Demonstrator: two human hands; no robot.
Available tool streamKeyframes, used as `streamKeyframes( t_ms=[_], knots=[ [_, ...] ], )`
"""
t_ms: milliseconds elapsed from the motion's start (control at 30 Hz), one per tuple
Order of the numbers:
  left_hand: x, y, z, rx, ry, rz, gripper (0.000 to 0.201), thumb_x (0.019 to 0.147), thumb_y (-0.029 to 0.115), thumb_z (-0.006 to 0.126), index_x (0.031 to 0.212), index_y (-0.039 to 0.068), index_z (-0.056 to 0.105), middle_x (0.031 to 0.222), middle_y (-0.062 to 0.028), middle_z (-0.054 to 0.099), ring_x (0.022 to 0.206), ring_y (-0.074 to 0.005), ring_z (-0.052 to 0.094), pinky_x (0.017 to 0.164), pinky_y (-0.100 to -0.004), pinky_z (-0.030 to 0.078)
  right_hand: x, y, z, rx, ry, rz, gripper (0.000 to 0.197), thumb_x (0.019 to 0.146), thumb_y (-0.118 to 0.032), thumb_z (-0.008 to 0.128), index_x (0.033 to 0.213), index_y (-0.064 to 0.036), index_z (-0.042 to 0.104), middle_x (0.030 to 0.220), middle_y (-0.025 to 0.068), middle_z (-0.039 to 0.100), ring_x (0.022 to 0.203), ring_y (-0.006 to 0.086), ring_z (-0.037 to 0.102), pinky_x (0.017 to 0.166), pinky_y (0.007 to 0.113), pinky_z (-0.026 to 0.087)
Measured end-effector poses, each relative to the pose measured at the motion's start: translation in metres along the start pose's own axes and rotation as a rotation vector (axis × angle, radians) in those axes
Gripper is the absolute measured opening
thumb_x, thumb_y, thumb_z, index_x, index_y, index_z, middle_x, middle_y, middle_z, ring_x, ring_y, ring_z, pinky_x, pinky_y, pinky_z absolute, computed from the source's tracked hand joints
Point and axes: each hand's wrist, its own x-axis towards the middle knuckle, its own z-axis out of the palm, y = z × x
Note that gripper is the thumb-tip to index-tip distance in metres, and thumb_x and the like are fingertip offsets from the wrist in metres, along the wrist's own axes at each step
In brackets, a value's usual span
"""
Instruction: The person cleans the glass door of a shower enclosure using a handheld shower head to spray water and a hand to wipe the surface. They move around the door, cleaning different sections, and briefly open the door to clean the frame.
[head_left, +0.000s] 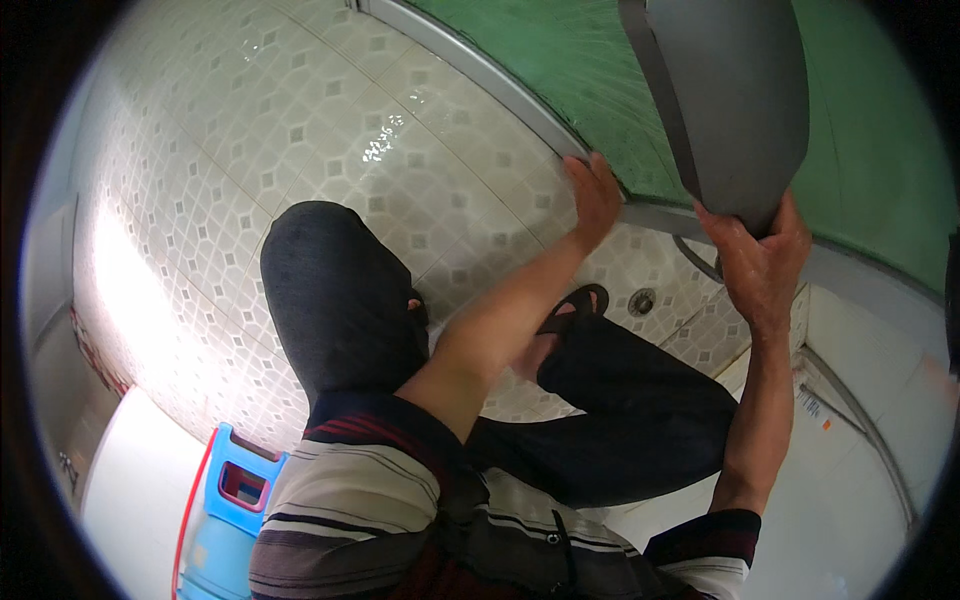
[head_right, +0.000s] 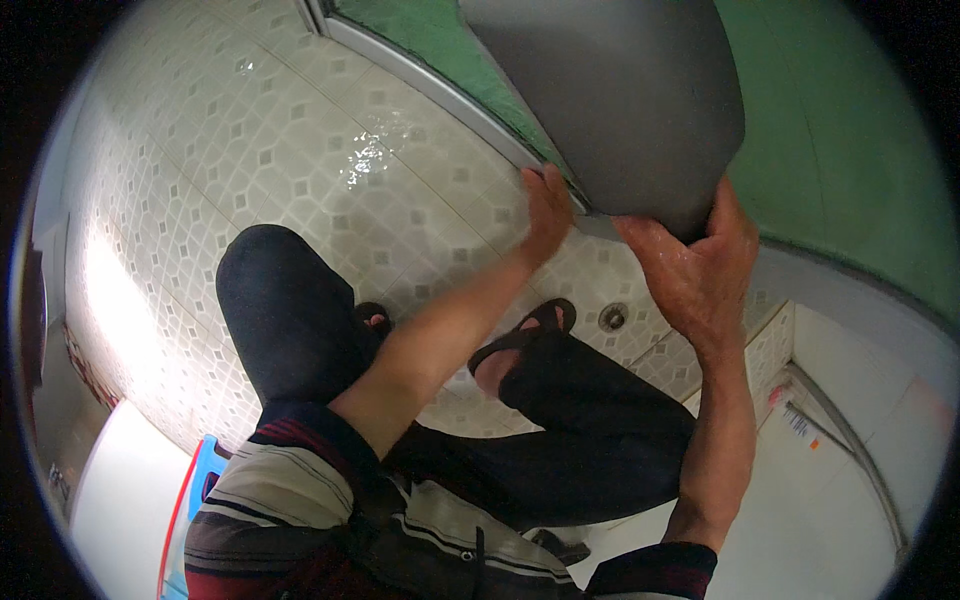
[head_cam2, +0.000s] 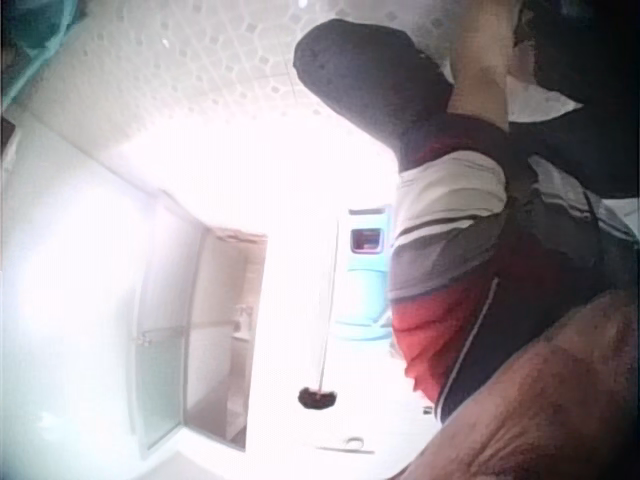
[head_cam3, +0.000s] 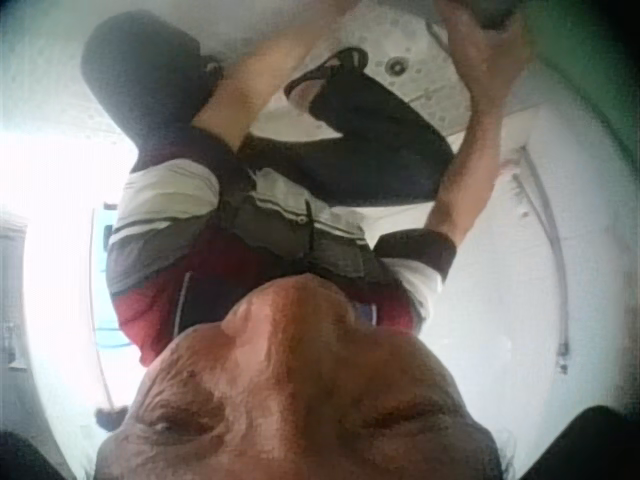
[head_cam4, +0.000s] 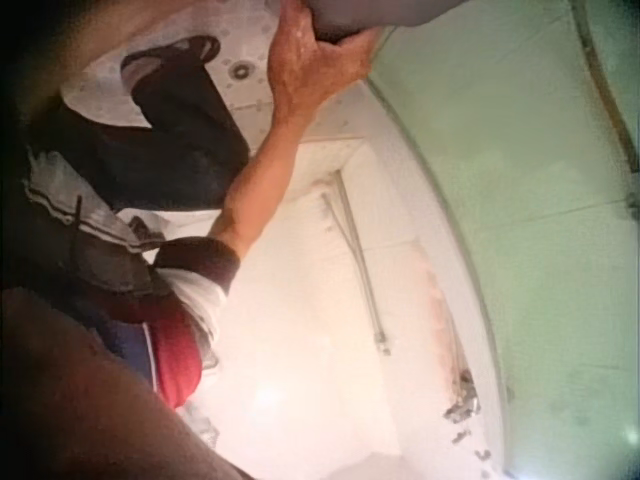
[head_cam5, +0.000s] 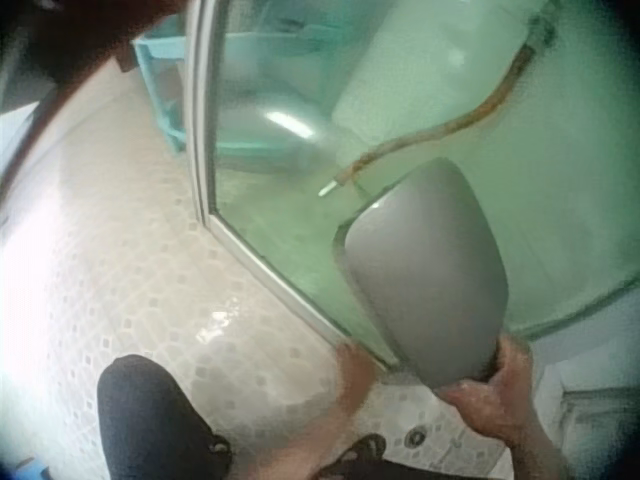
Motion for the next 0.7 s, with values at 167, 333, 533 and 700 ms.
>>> streamKeyframes(
  t_ms=[167, 333, 533, 700],
  knots=[
    [0.132, 0.103, -0.094, 0.027, 0.034, 0.183, 0.032, 0.098, 0.015, 0.042, 0.119, -0.009, 0.038, 0.116, -0.0252, 0.043, 0.105, -0.0375, 0.041, 0.101, -0.0432, 0.030, -0.022, 0.029, -0.025, -0.037, 0.098, 0.076, 0.046, 0.073, -0.019, 0.079, 0.110, 0.0016, 0.061, 0.096, 0.0151, 0.070, 0.084, 0.0230, 0.066, 0.077, 0.036, 0.051],
    [0.149, 0.105, -0.106, 0.359, 0.108, 0.596, 0.038, 0.098, 0.014, 0.042, 0.128, -0.009, 0.038, 0.125, -0.0273, 0.044, 0.112, -0.0416, 0.045, 0.104, -0.0444, 0.035, -0.028, 0.038, -0.043, 0.020, 0.078, 0.104, 0.042, 0.071, -0.014, 0.077, 0.107, 0.0017, 0.063, 0.095, 0.0103, 0.069, 0.085, 0.0160, 0.062, 0.077, 0.032, 0.050],
    [0.022, 0.093, -0.071, 0.565, -0.097, 0.498, 0.060, 0.097, 0.006, 0.046, 0.146, -0.012, 0.018, 0.149, -0.0374, 0.022, 0.135, -0.0516, 0.028, 0.114, -0.0457, 0.027, -0.042, 0.048, -0.045, 0.023, 0.111, 0.085, 0.046, 0.072, -0.023, 0.079, 0.108, -0.0002, 0.062, 0.087, 0.0144, 0.070, 0.074, 0.0239, 0.068, 0.070, 0.037, 0.053],
    [-0.034, 0.046, -0.033, 0.761, -0.261, 0.480, 0.063, 0.096, 0.005, 0.046, 0.150, -0.008, 0.014, 0.148, -0.0356, 0.028, 0.132, -0.0508, 0.034, 0.111, -0.0459, 0.030, -0.047, 0.039, -0.048, 0.012, 0.141, 0.094, 0.040, 0.072, -0.016, 0.077, 0.106, 0.0002, 0.063, 0.087, 0.0090, 0.068, 0.078, 0.0174, 0.063, 0.073, 0.031, 0.050]
  ],
)
